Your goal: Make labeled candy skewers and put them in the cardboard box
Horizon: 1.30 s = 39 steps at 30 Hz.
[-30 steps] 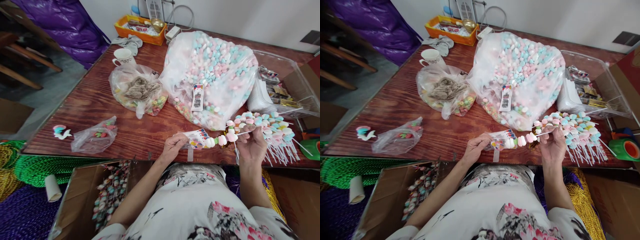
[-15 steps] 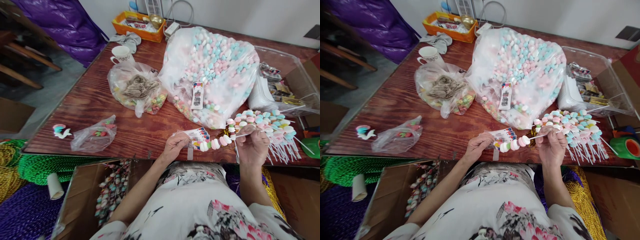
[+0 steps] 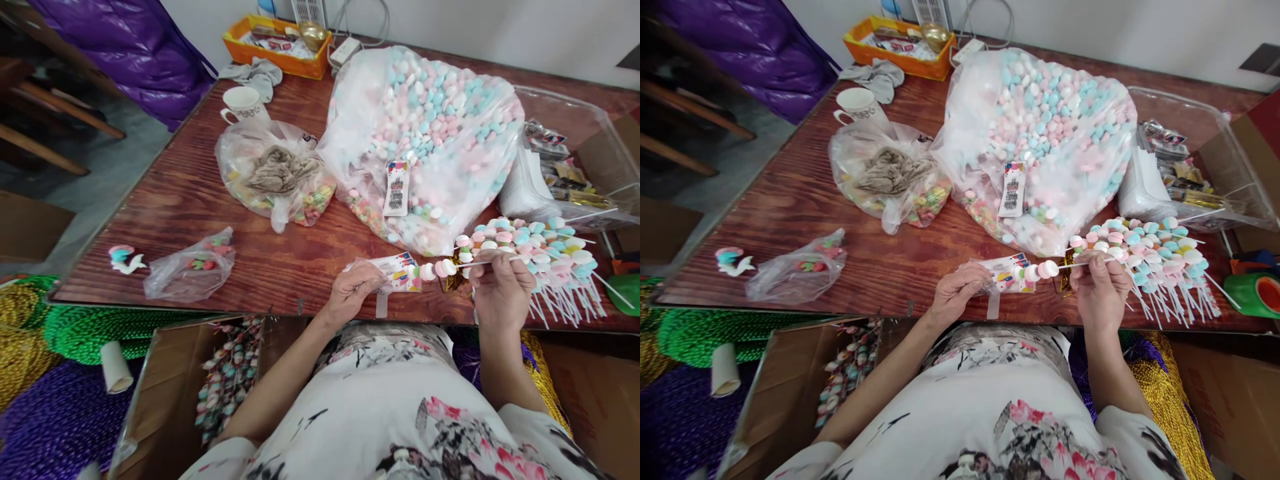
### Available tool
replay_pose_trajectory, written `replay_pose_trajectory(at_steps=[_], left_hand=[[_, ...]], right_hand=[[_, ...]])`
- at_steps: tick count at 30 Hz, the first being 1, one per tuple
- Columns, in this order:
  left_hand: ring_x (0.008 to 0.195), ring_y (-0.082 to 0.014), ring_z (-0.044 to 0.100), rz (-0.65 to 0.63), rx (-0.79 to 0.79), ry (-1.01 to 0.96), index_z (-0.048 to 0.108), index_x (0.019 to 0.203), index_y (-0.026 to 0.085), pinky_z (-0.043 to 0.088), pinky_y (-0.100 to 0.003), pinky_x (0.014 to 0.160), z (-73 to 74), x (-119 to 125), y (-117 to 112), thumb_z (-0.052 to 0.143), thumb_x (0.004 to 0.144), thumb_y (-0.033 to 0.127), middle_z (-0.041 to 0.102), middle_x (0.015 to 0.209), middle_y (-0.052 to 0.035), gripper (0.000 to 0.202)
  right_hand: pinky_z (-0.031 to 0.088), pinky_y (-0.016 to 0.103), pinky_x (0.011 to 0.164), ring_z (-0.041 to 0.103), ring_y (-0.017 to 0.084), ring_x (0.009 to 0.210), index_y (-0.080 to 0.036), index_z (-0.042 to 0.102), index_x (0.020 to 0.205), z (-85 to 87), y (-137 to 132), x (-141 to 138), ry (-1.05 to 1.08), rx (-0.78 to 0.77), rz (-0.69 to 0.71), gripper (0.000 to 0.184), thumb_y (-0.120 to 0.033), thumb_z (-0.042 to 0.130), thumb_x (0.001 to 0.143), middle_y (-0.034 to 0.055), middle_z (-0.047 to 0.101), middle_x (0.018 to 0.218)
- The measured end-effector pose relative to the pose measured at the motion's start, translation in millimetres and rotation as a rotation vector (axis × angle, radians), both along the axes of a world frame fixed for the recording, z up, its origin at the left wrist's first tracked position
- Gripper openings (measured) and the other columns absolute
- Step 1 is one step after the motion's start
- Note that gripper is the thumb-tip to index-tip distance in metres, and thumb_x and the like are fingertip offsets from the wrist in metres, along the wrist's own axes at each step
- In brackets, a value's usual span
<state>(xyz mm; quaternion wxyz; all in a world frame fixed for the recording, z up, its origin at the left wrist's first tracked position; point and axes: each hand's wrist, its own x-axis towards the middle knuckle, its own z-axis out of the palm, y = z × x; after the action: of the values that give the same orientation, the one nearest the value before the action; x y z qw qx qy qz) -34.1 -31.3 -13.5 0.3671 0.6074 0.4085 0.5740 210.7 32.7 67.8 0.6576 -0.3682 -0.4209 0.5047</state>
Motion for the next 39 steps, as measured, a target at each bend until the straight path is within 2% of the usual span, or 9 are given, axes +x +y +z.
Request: replay_pose_trajectory(at_steps=[5,11,15,22,29,33,37,39], left_hand=[[0.087,-0.0199,0.064,-0.007,0.014,0.052,0.073,0.088,0.02,0.049,-0.038,0.084,-1.8,2.6,0.6,0.059,0.092,0.03,0.071,0.084,-0.0069,0.018],[0.081,-0.0181,0.063,0.07,-0.014,0.035,0.071,0.083,0.018,0.049,-0.035,0.08,-4.6,-0.9,-1.0,0.058,0.092,0.029,0.07,0.081,-0.0061,0.019],[0.076,-0.0162,0.062,0.123,-0.017,0.042,0.071,0.081,0.017,0.048,-0.033,0.078,-6.2,0.1,-0.3,0.06,0.091,0.026,0.068,0.077,-0.0047,0.018],[0.076,-0.0151,0.062,0.12,-0.051,0.051,0.073,0.081,0.017,0.048,-0.03,0.077,-3.2,9.0,-0.6,0.062,0.089,0.023,0.068,0.078,-0.0042,0.015],[0.077,-0.0151,0.061,0.093,-0.154,-0.013,0.072,0.081,0.017,0.047,-0.028,0.077,-3.8,14.1,-5.3,0.061,0.089,0.026,0.067,0.079,-0.0041,0.017],[0.08,-0.0153,0.058,-0.013,-0.244,0.07,0.072,0.088,0.016,0.045,-0.027,0.077,8.4,12.2,-6.7,0.064,0.088,0.033,0.066,0.083,-0.0039,0.019],[0.069,-0.0115,0.048,-0.225,-0.388,0.179,0.068,0.078,0.013,0.038,-0.022,0.065,26.6,13.2,-3.5,0.077,0.074,0.039,0.054,0.071,0.0015,0.027],[0.065,-0.0096,0.044,-0.36,-0.496,0.125,0.066,0.08,0.013,0.036,-0.021,0.061,32.6,15.3,-1.1,0.075,0.077,0.039,0.051,0.069,0.0029,0.028]], right_hand=[[0.038,0.017,0.038,0.054,0.008,0.053,-0.017,0.069,0.071,-4.6,-3.6,-5.8,0.05,-0.072,0.113,0.018,-0.031,0.073,0.08,0.0009,0.065,0.073],[0.036,0.014,0.039,0.051,0.004,0.054,-0.014,0.065,0.07,-5.5,4.6,5.1,0.218,-0.123,0.055,0.024,-0.033,0.08,0.073,-0.0004,0.063,0.074],[0.036,0.015,0.039,0.051,0.005,0.053,-0.015,0.068,0.072,-2.4,-0.9,4.7,0.184,-0.092,0.039,0.021,-0.033,0.077,0.077,0.0006,0.063,0.076],[0.039,0.02,0.038,0.054,0.01,0.055,-0.019,0.072,0.076,-0.4,-13.7,-5.4,0.035,0.106,0.014,0.012,-0.029,0.069,0.082,0.0026,0.062,0.077],[0.038,0.019,0.039,0.051,0.007,0.054,-0.019,0.068,0.074,-20.9,-7.5,-5.6,0.135,-0.066,0.136,0.016,-0.033,0.071,0.082,0.0009,0.06,0.077],[0.035,0.017,0.039,0.048,0.006,0.054,-0.02,0.065,0.074,-21.3,-2.2,-1.5,0.216,-0.09,0.13,0.018,-0.034,0.073,0.08,-0.0013,0.057,0.075],[0.035,0.018,0.038,0.049,0.007,0.054,-0.02,0.065,0.074,-14.7,-4.2,-4.5,0.146,-0.002,0.15,0.018,-0.034,0.068,0.085,-0.0004,0.055,0.075],[0.036,0.019,0.037,0.05,0.007,0.053,-0.02,0.066,0.075,-10.9,-6.1,-7.8,0.126,0.035,0.179,0.017,-0.032,0.067,0.086,0.0006,0.056,0.077]])
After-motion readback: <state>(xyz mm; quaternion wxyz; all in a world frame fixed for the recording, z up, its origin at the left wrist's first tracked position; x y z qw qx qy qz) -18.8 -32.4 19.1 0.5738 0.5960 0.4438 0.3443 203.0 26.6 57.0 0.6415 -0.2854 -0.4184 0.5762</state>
